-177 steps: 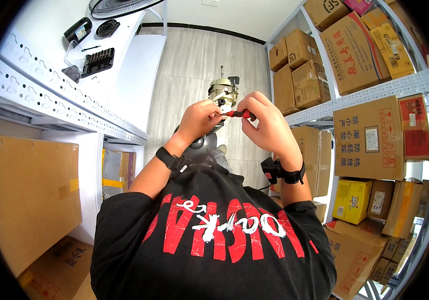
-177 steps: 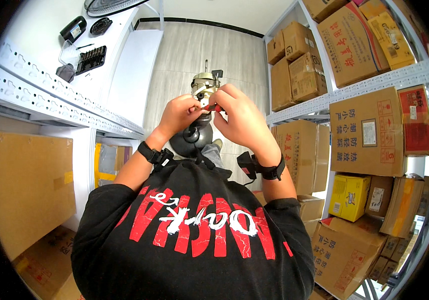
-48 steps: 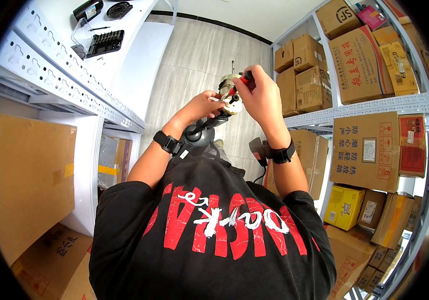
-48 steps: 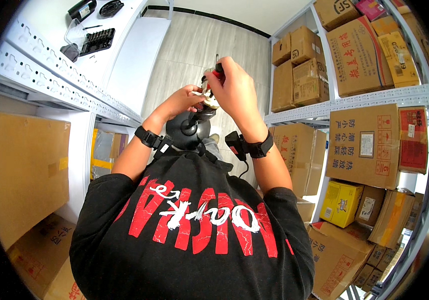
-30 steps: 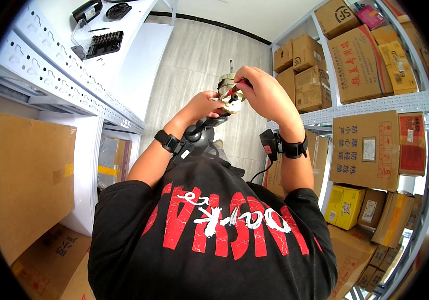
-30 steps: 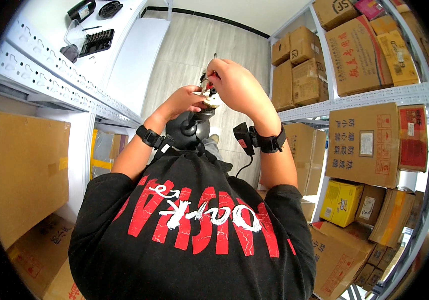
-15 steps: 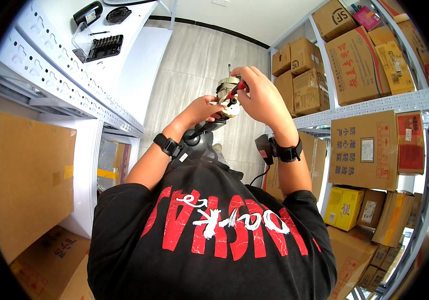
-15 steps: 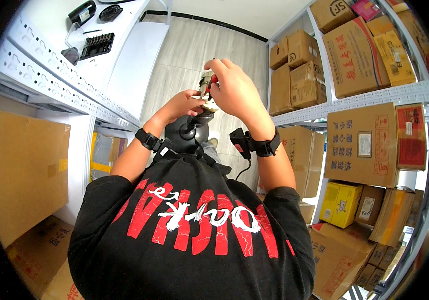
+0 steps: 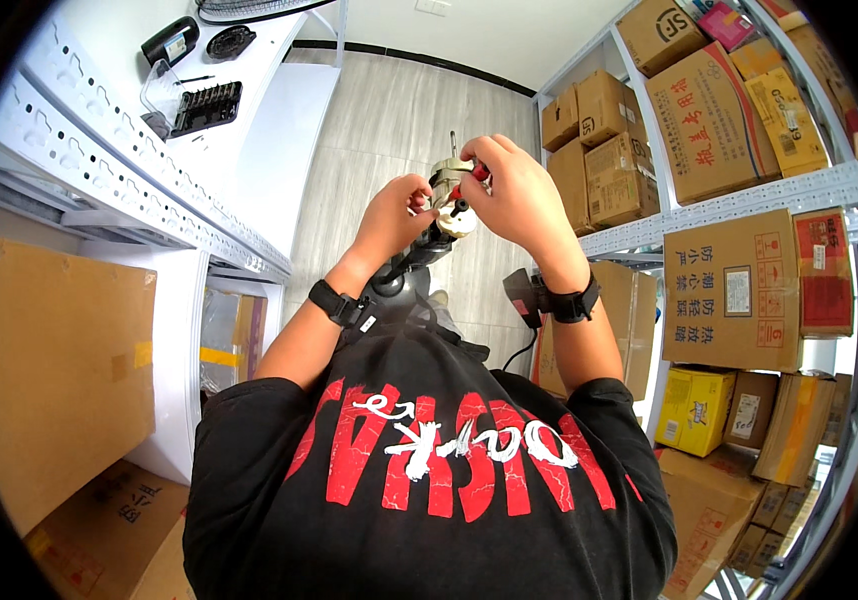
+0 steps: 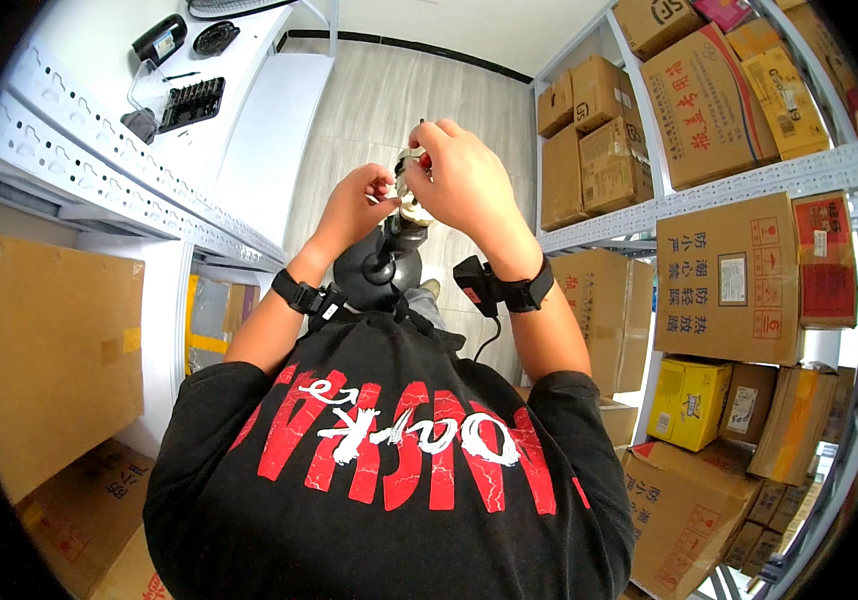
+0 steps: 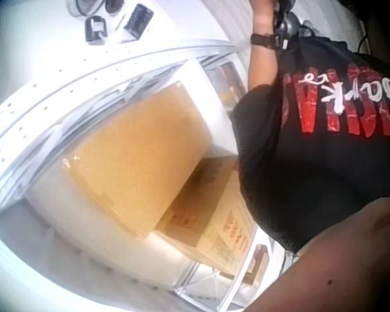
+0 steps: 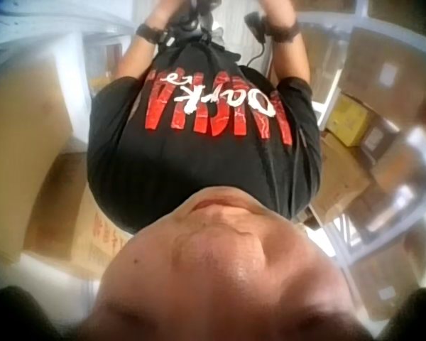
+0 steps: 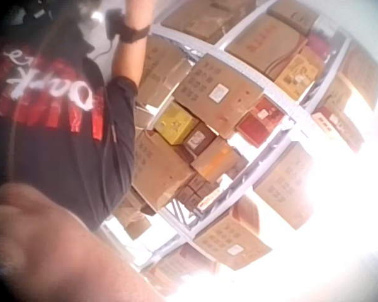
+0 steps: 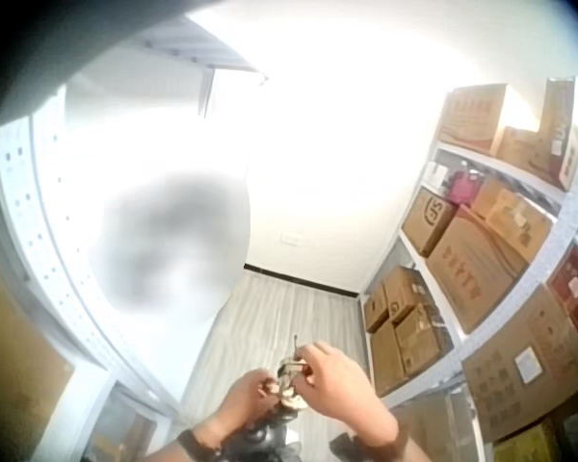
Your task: The person uses a red-handled screwdriver to tighten screws on a metallic mechanical component mounted on a stand. They repeatedly rotate the part to access different screw locations and continue tightening throughout the clip.
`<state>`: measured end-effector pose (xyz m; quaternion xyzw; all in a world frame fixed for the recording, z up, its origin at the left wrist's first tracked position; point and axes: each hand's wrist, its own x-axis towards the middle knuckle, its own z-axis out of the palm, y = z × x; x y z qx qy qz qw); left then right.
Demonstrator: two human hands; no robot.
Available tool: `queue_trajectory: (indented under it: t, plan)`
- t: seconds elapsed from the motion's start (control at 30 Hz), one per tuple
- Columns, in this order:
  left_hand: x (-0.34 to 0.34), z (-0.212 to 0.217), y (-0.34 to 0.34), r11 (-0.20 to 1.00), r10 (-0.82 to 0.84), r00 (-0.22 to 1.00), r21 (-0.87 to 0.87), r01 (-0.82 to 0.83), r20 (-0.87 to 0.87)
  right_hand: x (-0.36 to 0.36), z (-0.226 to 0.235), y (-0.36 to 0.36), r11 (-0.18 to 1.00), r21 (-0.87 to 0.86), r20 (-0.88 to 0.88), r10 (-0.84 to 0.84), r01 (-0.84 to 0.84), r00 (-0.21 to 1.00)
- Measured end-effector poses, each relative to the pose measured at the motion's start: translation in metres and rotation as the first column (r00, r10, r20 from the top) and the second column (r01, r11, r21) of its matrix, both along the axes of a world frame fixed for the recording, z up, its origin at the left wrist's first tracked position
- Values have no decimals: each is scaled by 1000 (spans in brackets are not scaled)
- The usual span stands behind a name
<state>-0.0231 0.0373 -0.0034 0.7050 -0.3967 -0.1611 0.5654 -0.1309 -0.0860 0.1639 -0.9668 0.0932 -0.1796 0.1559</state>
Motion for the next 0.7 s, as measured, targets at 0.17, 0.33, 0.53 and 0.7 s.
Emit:
queue_trajectory:
  t: [0.17,0.33,0.53,0.7]
  plan:
    - [-1,9,2,997,-31,993,-69,39,117,5,3,5,991,-42,-214,-135,128,968]
    - [-1,7,2,997,-50,998,-55,52,49,0,-6,1,996,-51,114,78,-73,990]
    - [-3,10,2,996,-51,998,-71,49,-31,1,3,8,988,-94,-185,-139,123,973]
    - [-1,8,0,997,-55,998,-60,57,34,-1,-7,-3,993,-18,101,122,-121,987]
